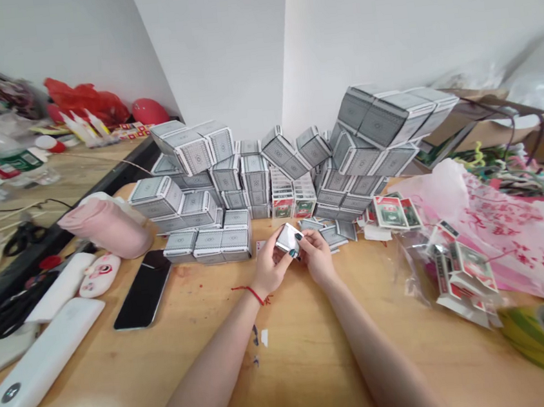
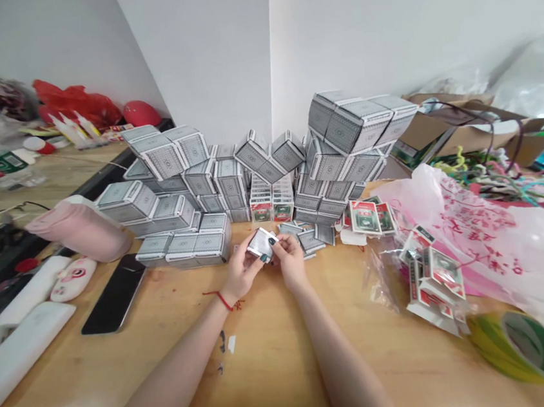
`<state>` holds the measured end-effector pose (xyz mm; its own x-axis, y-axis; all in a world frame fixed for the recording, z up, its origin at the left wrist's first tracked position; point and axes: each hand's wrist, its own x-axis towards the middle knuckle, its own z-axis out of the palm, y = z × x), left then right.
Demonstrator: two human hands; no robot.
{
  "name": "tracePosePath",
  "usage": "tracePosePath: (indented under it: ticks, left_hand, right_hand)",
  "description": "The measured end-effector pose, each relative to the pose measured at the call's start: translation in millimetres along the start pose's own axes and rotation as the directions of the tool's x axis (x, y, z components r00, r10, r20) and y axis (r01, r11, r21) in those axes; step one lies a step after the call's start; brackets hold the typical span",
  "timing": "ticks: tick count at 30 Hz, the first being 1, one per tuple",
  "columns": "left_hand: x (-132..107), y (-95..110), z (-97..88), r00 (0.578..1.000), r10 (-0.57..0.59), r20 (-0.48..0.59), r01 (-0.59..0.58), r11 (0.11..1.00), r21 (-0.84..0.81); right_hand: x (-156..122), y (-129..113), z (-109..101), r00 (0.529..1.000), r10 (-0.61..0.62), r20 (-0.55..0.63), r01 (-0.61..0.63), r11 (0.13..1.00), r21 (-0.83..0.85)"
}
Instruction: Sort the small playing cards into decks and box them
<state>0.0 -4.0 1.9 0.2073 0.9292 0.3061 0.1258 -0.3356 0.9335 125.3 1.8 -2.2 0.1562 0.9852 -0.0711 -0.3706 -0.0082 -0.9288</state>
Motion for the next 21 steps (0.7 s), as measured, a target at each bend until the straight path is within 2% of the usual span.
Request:
tracePosePath:
  ticks: [5,8,14,21]
  left_hand:
    - [1,-4,1.6,0.999,-0.038,0.022,0.039,0.997,-0.067]
    - [1,-3,2.3,0.998,-0.055,-0.013,0.054,0.997,-0.051]
    - [2,1,-0.6,0.993,-0.057,-0.105,0.056,0.998,-0.014]
    - [6,-10,0.7,0.961,-0.118,-0.251,0.154,0.98,0.13]
  right_hand:
    - [3,1,-3,0.998,0.055,0.009,-0.056,0.997,0.06]
    - [2,1,-2,0.996,0.069,0.048,-0.072,0.996,0.055]
    - [-2,-1,3,0.992,0.035,0.117,-0.025,0.996,-0.086]
    - [-2,1,3,0.988,-0.052,0.145,0.088,0.964,-0.249]
